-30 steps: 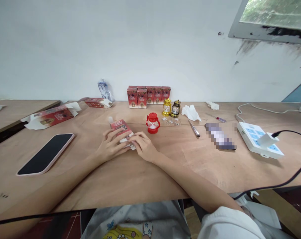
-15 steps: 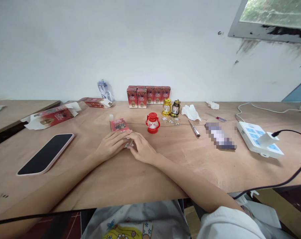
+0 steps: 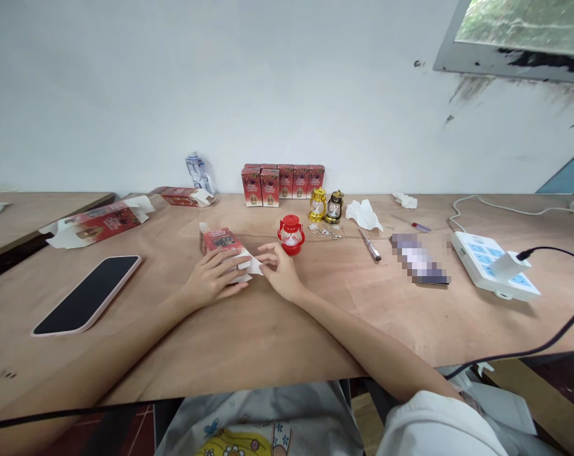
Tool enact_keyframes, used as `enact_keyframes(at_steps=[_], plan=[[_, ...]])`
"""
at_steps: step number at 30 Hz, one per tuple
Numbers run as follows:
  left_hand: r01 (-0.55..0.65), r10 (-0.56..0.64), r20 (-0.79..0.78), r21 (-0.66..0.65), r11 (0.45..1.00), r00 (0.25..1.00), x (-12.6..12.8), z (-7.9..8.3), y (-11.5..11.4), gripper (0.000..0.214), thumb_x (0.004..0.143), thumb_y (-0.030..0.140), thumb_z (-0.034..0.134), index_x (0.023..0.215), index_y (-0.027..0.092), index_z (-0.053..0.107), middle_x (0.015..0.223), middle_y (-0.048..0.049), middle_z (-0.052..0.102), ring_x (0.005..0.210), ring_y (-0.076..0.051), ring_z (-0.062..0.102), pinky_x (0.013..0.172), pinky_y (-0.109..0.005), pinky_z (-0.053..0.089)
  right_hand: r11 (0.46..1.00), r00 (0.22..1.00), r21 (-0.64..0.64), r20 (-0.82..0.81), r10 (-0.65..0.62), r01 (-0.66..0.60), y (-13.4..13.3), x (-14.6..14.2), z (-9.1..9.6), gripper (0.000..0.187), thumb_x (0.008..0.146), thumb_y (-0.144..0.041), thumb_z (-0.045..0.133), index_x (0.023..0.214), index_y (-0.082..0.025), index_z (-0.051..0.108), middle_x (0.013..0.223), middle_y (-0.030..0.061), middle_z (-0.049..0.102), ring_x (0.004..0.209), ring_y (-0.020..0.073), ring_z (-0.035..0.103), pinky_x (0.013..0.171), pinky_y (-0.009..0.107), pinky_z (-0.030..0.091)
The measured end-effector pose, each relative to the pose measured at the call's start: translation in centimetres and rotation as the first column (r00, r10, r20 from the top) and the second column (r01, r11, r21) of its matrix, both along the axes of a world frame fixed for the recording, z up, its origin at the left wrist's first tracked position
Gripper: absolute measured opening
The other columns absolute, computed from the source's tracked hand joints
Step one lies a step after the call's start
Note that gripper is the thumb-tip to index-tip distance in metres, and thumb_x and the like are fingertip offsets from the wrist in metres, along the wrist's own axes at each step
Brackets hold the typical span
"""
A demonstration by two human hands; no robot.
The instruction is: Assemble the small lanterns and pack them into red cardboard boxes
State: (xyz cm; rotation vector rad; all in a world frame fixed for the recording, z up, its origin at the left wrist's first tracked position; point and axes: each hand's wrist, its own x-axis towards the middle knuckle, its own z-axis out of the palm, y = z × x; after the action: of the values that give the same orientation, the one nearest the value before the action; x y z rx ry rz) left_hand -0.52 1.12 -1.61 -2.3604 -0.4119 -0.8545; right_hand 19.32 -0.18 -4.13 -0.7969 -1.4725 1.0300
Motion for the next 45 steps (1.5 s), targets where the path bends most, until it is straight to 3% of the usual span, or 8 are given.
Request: enact_keyframes(at_steps=[3, 6, 10, 21, 28, 35, 40, 45], plan=[[-0.011, 0.011, 0.003, -0.074, 0.997, 1.000, -0.1, 0.0, -0.2, 0.030, 0.081, 0.041, 0.061, 0.106, 0.024, 0.061, 0.113, -0.0059, 0.067, 0.110, -0.025, 0.059, 0.094, -0.041, 0.045, 0.998, 0.996, -0.053, -0.085, 0.038, -0.043, 0.0, 0.0, 0.2, 0.031, 0.072, -0.023, 0.061, 0.099, -0.023, 0.045, 0.077, -0.0013, 0.069, 0.073, 0.0147, 0.068, 0.070, 0.029, 0.053], [-0.010, 0.011, 0.048, -0.022, 1.000, 0.999, -0.1, 0.0, -0.4, 0.030, 0.081, 0.028, 0.062, 0.111, 0.028, 0.059, 0.111, -0.0028, 0.068, 0.106, -0.022, 0.061, 0.092, -0.039, 0.046, 0.994, 0.990, -0.079, -0.128, 0.060, -0.070, -0.1, 0.1, 0.4, 0.030, 0.072, -0.027, 0.065, 0.096, -0.023, 0.047, 0.076, -0.0007, 0.069, 0.071, 0.0153, 0.067, 0.067, 0.028, 0.052], [0.024, -0.032, 0.108, 0.072, 0.997, 0.994, 0.2, 0.1, -0.5, 0.028, 0.078, 0.018, 0.063, 0.105, 0.024, 0.060, 0.105, -0.0015, 0.070, 0.100, -0.022, 0.063, 0.088, -0.037, 0.047, 0.991, 0.985, -0.116, -0.166, 0.042, -0.062, -0.3, 0.0, 0.8, 0.029, 0.069, -0.030, 0.068, 0.090, -0.022, 0.051, 0.074, -0.0016, 0.068, 0.067, 0.0137, 0.064, 0.065, 0.026, 0.049], [0.011, -0.004, 0.171, -0.041, 0.999, 0.985, -0.2, 0.6, -0.5, 0.022, 0.075, 0.021, 0.060, 0.097, 0.021, 0.064, 0.115, -0.0115, 0.063, 0.107, -0.025, 0.059, 0.090, -0.042, 0.044, 0.977, 0.944, -0.193, -0.328, 0.020, -0.088, -0.5, -0.1, 1.2, 0.024, 0.064, -0.030, 0.076, 0.079, -0.021, 0.059, 0.071, -0.0039, 0.064, 0.062, 0.0087, 0.055, 0.062, 0.022, 0.043], [-0.010, 0.004, 0.183, 0.030, 1.000, 0.983, -0.4, 0.5, -0.4, 0.013, 0.073, 0.018, 0.059, 0.085, 0.021, 0.063, 0.098, -0.0079, 0.067, 0.087, -0.023, 0.061, 0.076, -0.039, 0.040, 0.968, 0.962, -0.058, -0.139, 0.233, -0.243, -1.5, -0.1, 1.6, 0.020, 0.080, -0.040, 0.061, 0.085, -0.020, 0.064, 0.085, 0.0023, 0.065, 0.073, 0.0133, 0.062, 0.071, 0.031, 0.052], [0.008, -0.009, 0.213, 0.008, 1.000, 0.977, -0.2, 0.4, -0.7, 0.006, 0.072, 0.017, 0.058, 0.078, 0.019, 0.058, 0.093, -0.0074, 0.067, 0.080, -0.021, 0.060, 0.073, -0.038, 0.037, 0.982, 0.981, 0.116, 0.137, 0.136, -0.152, -1.5, -0.1, 1.1, 0.018, 0.084, -0.031, 0.059, 0.100, -0.023, 0.063, 0.106, 0.0042, 0.062, 0.099, 0.0162, 0.060, 0.089, 0.035, 0.047], [0.095, -0.090, 0.239, -0.009, 0.995, 0.967, 0.2, 0.7, -1.4, 0.009, 0.070, 0.013, 0.058, 0.077, 0.017, 0.056, 0.092, -0.0081, 0.065, 0.080, -0.020, 0.060, 0.071, -0.037, 0.039, 0.963, 0.968, 0.171, 0.183, 0.175, -0.206, -1.9, -0.2, 1.3, 0.024, 0.080, -0.033, 0.065, 0.103, -0.024, 0.062, 0.114, 0.0053, 0.058, 0.105, 0.0170, 0.057, 0.087, 0.032, 0.050], [0.131, -0.118, 0.265, -0.032, 0.991, 0.957, 0.4, 0.7, -1.7, 0.009, 0.071, 0.011, 0.057, 0.078, 0.017, 0.056, 0.092, -0.0082, 0.064, 0.081, -0.020, 0.059, 0.070, -0.038, 0.041, 0.961, 0.967, 0.176, 0.181, 0.182, -0.213, -2.5, -0.5, 1.7, 0.019, 0.080, -0.035, 0.065, 0.095, -0.023, 0.061, 0.113, 0.0050, 0.056, 0.096, 0.0150, 0.059, 0.085, 0.032, 0.051]])
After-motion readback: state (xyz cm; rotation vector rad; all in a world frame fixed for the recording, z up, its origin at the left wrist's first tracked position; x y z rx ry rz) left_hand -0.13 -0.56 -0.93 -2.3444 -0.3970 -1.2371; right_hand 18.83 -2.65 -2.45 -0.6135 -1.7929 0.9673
